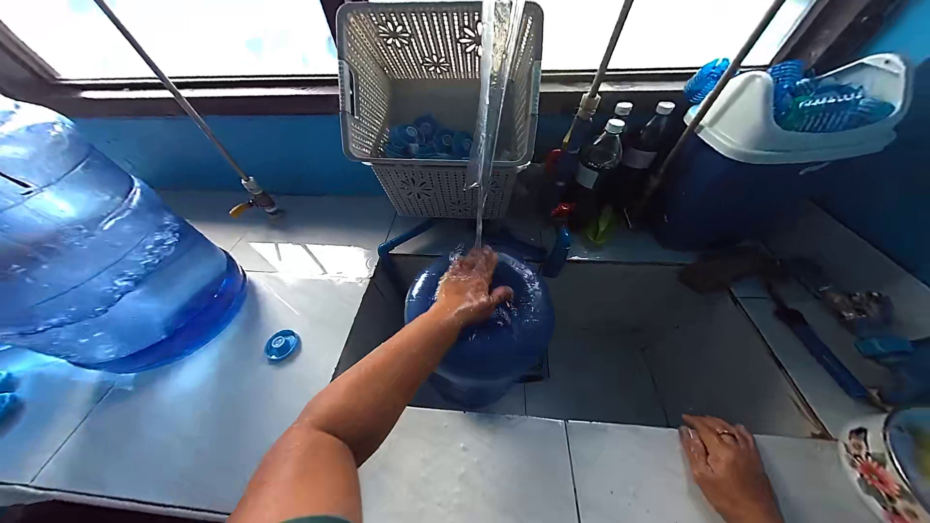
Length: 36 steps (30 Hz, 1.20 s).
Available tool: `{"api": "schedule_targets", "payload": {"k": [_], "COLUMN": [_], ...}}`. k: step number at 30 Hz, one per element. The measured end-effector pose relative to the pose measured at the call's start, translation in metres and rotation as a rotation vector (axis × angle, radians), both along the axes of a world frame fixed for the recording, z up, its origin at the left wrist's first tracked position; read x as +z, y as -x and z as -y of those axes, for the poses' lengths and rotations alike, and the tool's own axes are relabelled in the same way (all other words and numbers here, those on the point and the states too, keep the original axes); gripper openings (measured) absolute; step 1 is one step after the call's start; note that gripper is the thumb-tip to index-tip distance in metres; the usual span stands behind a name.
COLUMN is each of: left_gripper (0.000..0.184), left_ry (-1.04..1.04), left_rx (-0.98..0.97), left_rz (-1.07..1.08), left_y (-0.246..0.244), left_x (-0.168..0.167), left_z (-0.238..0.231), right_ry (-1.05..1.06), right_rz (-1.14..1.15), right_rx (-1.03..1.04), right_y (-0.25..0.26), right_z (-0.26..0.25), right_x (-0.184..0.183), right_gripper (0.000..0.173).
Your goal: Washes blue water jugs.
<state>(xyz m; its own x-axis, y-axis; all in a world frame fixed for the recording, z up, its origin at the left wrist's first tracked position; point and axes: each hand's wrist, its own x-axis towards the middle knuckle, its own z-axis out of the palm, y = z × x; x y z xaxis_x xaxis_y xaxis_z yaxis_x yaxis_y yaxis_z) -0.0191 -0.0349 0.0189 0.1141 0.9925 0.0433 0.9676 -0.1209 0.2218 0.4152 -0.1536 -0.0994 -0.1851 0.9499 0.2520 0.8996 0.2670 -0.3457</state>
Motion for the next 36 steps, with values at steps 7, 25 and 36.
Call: {"api": "schedule_targets", "payload": {"k": [7,25,36], "left_gripper": [0.080,0.089,0.075], "left_ry": [-0.025,0.327,0.087], "left_rx": [-0.020,-0.034,-0.020], "left_rz": [-0.036,-0.013,0.075], "left_y": [0.002,-0.045,-0.014], "left_x": [-0.003,0.024,0.007], "left_z": [0.005,0.072,0.043], "right_ry": [-0.011,0.364,0.929], "right_rz": [0.010,-0.588,-1.416], "right_rx": [-0.035,0.173,0.360], "right_y": [0.005,0.210,0.360], "right_z": [-0.005,-0.099,-0.175], "right_x": [-0.001,0.079,0.174], "right_gripper": [0.051,0.057,0.025]}}
